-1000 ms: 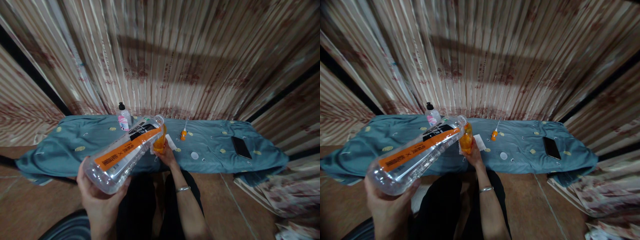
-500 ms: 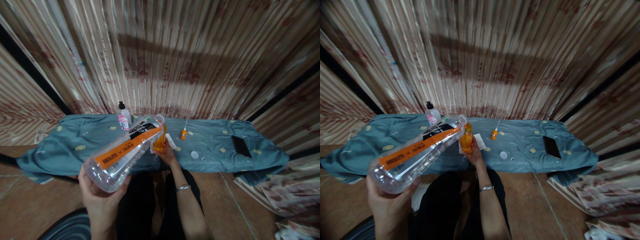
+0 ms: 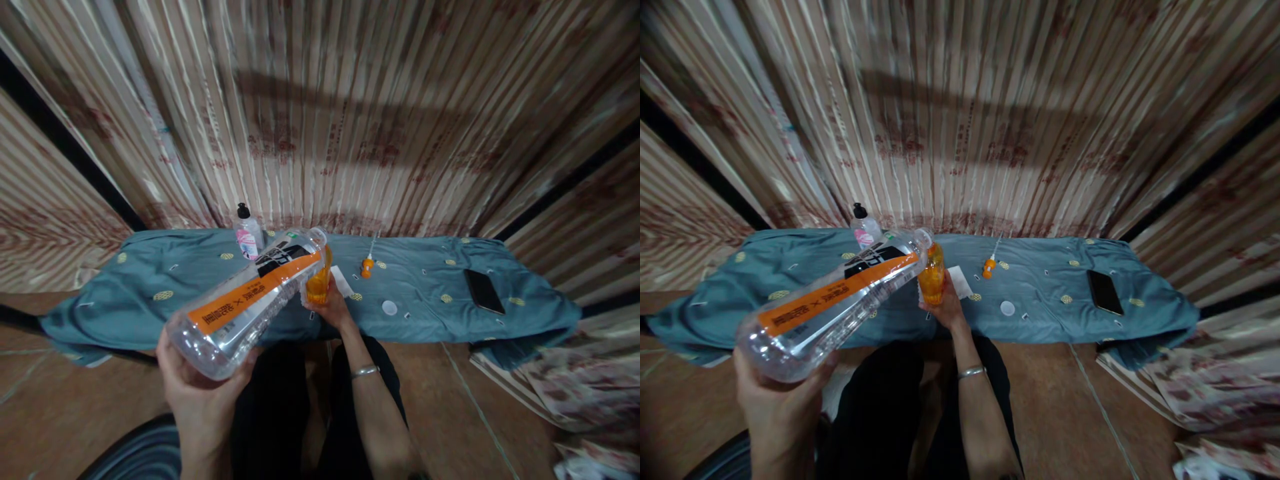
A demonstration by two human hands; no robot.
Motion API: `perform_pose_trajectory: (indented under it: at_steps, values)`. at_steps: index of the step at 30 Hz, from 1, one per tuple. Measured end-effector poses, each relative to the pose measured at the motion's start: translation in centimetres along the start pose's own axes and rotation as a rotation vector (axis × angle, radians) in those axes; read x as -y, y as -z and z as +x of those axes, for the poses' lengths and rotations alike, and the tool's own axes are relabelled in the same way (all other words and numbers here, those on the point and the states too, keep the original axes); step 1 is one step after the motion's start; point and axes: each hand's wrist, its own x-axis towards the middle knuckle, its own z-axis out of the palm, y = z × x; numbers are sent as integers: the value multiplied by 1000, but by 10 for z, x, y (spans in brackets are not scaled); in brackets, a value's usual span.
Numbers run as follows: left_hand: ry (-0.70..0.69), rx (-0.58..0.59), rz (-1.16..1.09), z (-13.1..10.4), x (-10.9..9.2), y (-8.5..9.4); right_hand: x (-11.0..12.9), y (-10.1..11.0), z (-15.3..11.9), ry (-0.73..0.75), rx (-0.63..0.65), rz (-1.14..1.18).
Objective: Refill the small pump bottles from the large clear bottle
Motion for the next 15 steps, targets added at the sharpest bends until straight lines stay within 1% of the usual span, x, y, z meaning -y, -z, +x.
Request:
perform_pose_trajectory:
  at_steps: [5,10,15]
  values:
    - [12,7,-14,1,1,1,6,-4,3,-53,-18,25]
    - [24,28,-19,1,9,2,10,-6,4,-93,-27,32]
    - [-10,51,-9,2,14,4,10,-9,2,-129,-43,27]
